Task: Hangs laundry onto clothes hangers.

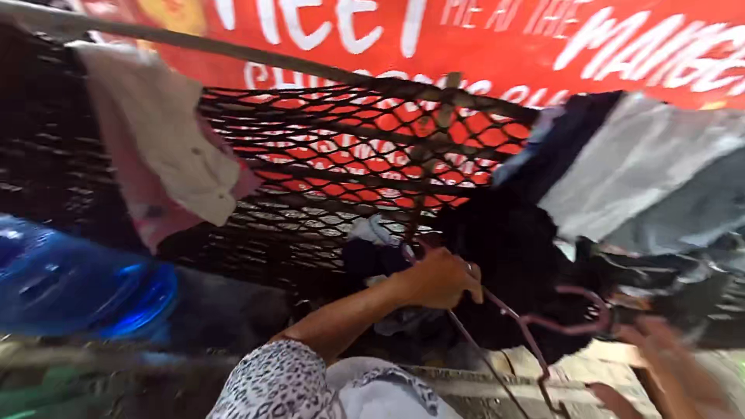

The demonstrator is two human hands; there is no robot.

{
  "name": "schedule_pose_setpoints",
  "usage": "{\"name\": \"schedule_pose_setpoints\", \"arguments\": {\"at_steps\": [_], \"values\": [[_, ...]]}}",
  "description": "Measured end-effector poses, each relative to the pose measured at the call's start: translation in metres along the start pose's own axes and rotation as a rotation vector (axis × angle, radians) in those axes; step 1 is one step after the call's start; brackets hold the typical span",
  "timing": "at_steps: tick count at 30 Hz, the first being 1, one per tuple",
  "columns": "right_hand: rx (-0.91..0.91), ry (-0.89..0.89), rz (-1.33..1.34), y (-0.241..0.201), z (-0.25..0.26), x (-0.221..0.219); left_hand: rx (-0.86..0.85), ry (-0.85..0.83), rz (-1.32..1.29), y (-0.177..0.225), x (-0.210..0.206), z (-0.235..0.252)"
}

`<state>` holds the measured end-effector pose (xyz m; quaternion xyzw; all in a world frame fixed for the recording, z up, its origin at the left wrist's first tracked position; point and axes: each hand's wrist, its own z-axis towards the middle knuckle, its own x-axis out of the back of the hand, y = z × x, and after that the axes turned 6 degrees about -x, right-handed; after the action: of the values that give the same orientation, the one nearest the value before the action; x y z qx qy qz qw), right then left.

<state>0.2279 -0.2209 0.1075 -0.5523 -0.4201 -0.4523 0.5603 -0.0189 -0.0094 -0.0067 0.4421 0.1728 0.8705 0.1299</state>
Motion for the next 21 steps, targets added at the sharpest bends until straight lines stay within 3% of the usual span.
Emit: {"name": "schedule_pose_setpoints", "arguments": {"at_steps": [3, 5, 8, 11, 14, 16, 19, 21], "values": [[0.06, -0.261, 0.497, -0.008, 0.052, -0.114, 0.081, 0.003, -0.033, 0.002, 0.016, -0.043], [0.046, -0.366, 0.797, -0.029, 0.065, -0.154, 0.179, -0.009, -0.028, -0.001, 0.031, -0.071], [0.066, -0.391, 0.818, -0.063, 0.081, -0.17, 0.25, 0.112, -0.005, -0.008, 0.051, -0.108], [0.089, -0.328, 0.766, -0.076, 0.096, -0.183, 0.44, 0.481, 0.135, -0.008, 0.085, -0.137], [0.102, -0.312, 0.746, -0.084, 0.102, -0.193, 0.729, 0.886, 0.581, -0.016, 0.136, -0.178], [0.089, -0.342, 0.729, -0.088, 0.1, -0.198, 0.872, 1.067, 0.844, -0.019, 0.163, -0.215], [0.066, -0.365, 0.757, -0.089, 0.092, -0.207, 1.143, 1.146, 0.97, -0.021, 0.184, -0.25], [0.048, -0.384, 0.783, -0.088, 0.085, -0.208, 1.303, 1.121, 0.893, -0.018, 0.194, -0.256]]}}
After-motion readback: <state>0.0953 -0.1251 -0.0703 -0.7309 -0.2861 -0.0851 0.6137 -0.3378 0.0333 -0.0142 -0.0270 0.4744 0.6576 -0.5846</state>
